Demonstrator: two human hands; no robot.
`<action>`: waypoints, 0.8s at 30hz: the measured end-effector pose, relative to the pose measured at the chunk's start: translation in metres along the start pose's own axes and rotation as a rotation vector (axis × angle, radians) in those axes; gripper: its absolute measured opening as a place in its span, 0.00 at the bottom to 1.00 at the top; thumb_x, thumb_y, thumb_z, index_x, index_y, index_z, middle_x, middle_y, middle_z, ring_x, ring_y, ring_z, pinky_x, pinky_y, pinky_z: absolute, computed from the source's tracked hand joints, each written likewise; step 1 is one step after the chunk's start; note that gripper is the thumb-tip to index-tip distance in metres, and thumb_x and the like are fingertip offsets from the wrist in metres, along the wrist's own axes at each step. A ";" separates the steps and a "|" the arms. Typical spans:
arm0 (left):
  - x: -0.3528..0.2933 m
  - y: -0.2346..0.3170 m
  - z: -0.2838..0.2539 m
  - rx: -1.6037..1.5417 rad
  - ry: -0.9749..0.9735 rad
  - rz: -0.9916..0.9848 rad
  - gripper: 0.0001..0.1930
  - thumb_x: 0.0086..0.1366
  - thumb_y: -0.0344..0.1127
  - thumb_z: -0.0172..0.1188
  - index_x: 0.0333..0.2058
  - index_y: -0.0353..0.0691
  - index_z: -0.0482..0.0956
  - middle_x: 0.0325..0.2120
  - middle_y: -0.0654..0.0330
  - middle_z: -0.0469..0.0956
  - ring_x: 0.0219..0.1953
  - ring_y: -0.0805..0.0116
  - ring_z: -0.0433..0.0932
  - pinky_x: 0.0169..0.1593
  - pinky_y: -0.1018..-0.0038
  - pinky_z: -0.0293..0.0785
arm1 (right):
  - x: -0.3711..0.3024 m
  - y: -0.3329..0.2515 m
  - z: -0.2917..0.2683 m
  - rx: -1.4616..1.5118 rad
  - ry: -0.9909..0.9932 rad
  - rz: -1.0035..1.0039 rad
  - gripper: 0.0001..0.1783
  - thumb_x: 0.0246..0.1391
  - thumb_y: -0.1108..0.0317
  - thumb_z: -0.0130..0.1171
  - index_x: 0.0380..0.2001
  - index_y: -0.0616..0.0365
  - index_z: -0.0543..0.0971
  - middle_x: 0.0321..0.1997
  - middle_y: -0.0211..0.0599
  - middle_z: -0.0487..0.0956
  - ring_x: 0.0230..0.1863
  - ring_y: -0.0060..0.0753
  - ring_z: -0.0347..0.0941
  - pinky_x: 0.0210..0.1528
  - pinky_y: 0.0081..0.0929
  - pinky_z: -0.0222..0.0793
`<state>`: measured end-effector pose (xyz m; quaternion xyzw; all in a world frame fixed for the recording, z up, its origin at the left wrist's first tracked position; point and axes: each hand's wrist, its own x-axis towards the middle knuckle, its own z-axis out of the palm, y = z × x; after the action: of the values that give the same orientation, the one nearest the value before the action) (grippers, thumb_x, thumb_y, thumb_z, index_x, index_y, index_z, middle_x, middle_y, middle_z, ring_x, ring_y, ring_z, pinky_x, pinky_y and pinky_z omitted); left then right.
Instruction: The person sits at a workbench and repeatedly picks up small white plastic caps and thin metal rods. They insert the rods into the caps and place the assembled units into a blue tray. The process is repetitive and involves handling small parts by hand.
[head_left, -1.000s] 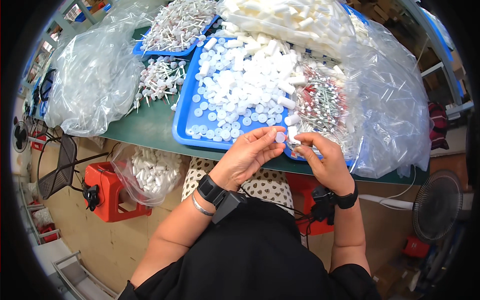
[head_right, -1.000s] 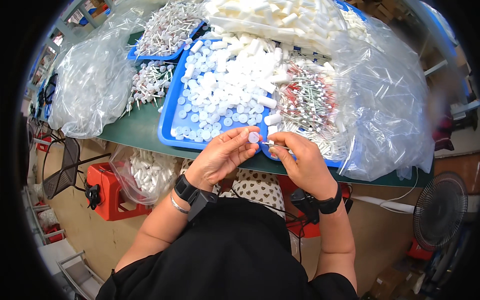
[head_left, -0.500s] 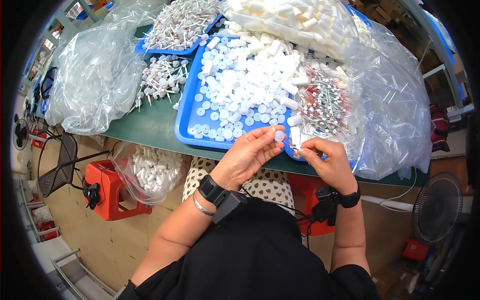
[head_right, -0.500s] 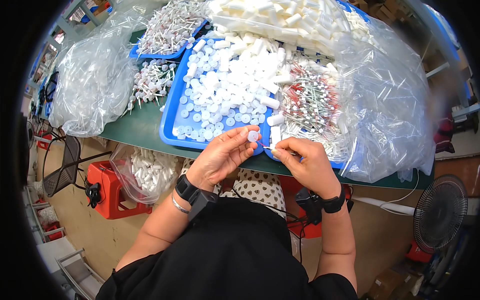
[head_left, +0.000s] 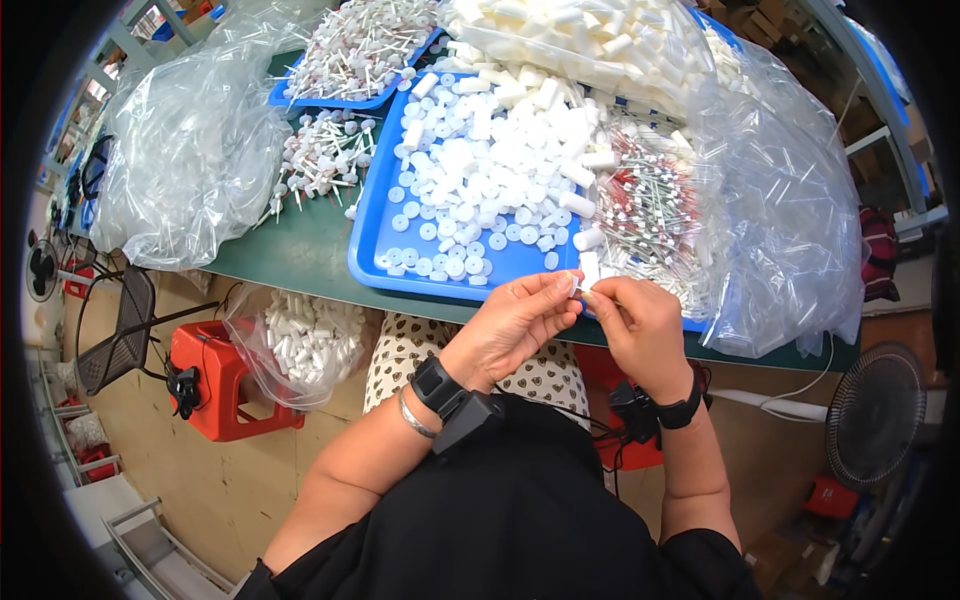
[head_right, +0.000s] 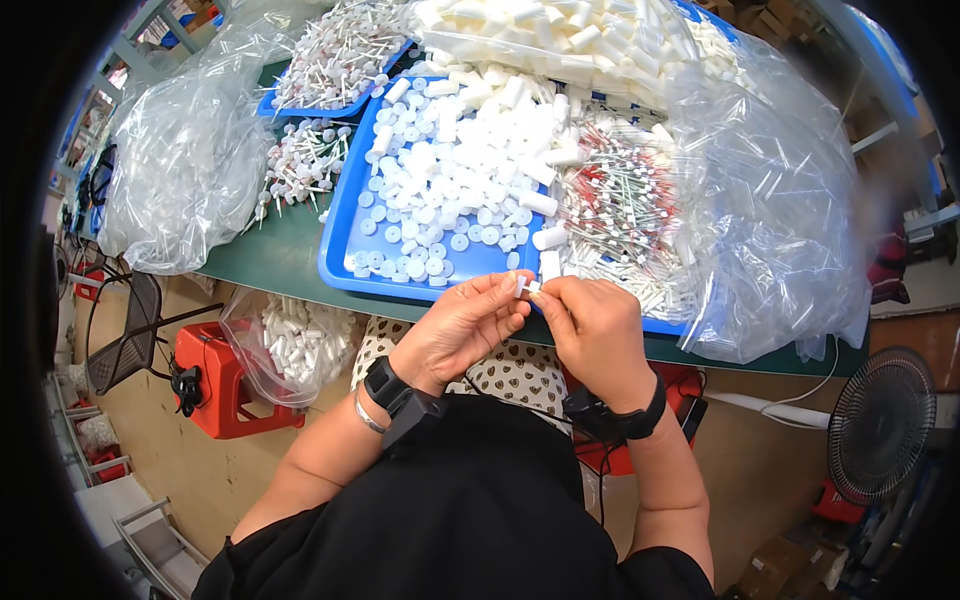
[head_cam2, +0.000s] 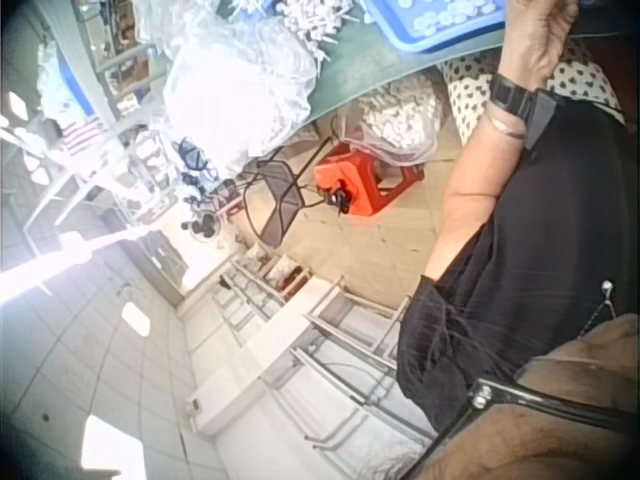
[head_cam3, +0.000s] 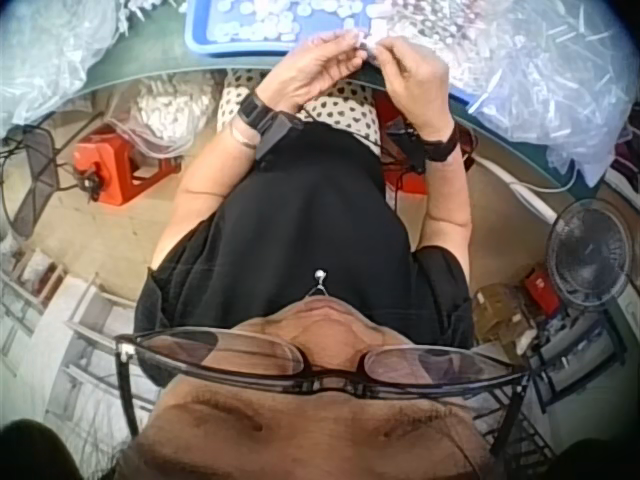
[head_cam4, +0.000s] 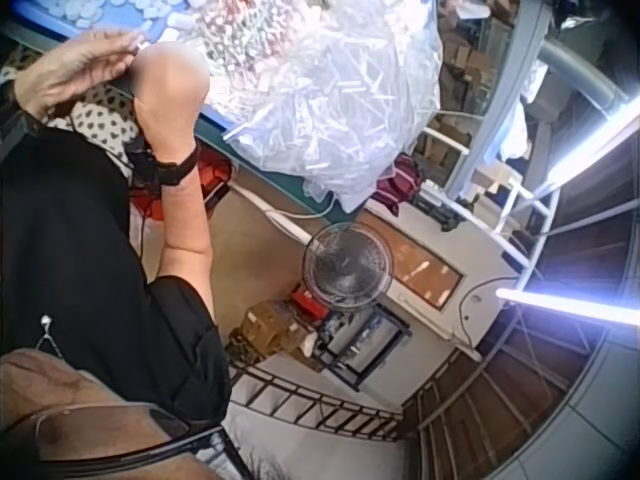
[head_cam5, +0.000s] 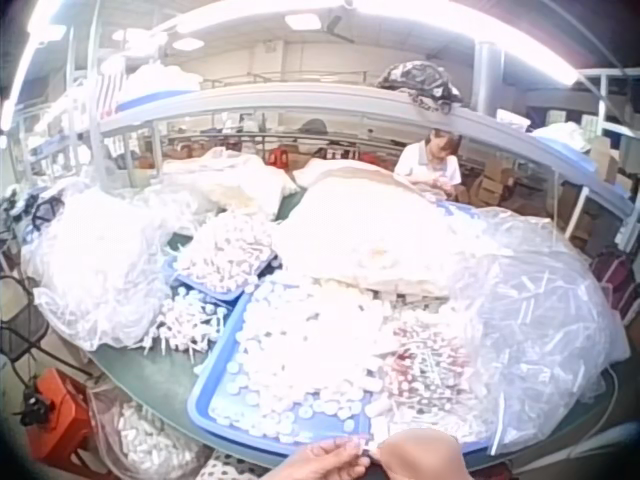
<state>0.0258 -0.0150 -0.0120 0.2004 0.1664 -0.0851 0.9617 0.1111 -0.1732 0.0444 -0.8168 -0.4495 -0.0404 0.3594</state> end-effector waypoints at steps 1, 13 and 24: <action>0.000 -0.001 0.000 0.009 -0.006 -0.001 0.15 0.70 0.37 0.59 0.51 0.35 0.77 0.35 0.64 0.80 0.36 0.76 0.79 0.43 0.80 0.79 | -0.001 -0.001 0.003 -0.061 0.041 -0.084 0.05 0.51 0.73 0.65 0.27 0.59 0.77 0.19 0.36 0.74 0.21 0.42 0.70 0.26 0.36 0.63; -0.006 0.010 0.001 0.227 0.040 0.169 0.17 0.71 0.39 0.56 0.51 0.31 0.77 0.32 0.65 0.79 0.32 0.80 0.76 0.37 0.82 0.76 | -0.001 0.020 -0.022 0.087 -0.041 0.194 0.07 0.57 0.71 0.61 0.37 0.62 0.82 0.33 0.46 0.82 0.33 0.47 0.79 0.37 0.36 0.74; -0.008 0.023 -0.002 0.162 0.113 0.199 0.16 0.72 0.42 0.56 0.49 0.34 0.76 0.39 0.55 0.80 0.42 0.67 0.82 0.46 0.75 0.81 | -0.016 0.056 -0.043 -0.470 -0.267 0.088 0.05 0.51 0.76 0.57 0.32 0.61 0.80 0.32 0.43 0.77 0.37 0.50 0.75 0.39 0.41 0.72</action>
<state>0.0237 0.0078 -0.0027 0.2973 0.1924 0.0090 0.9352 0.1552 -0.2303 0.0395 -0.8946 -0.4353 -0.0197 0.0988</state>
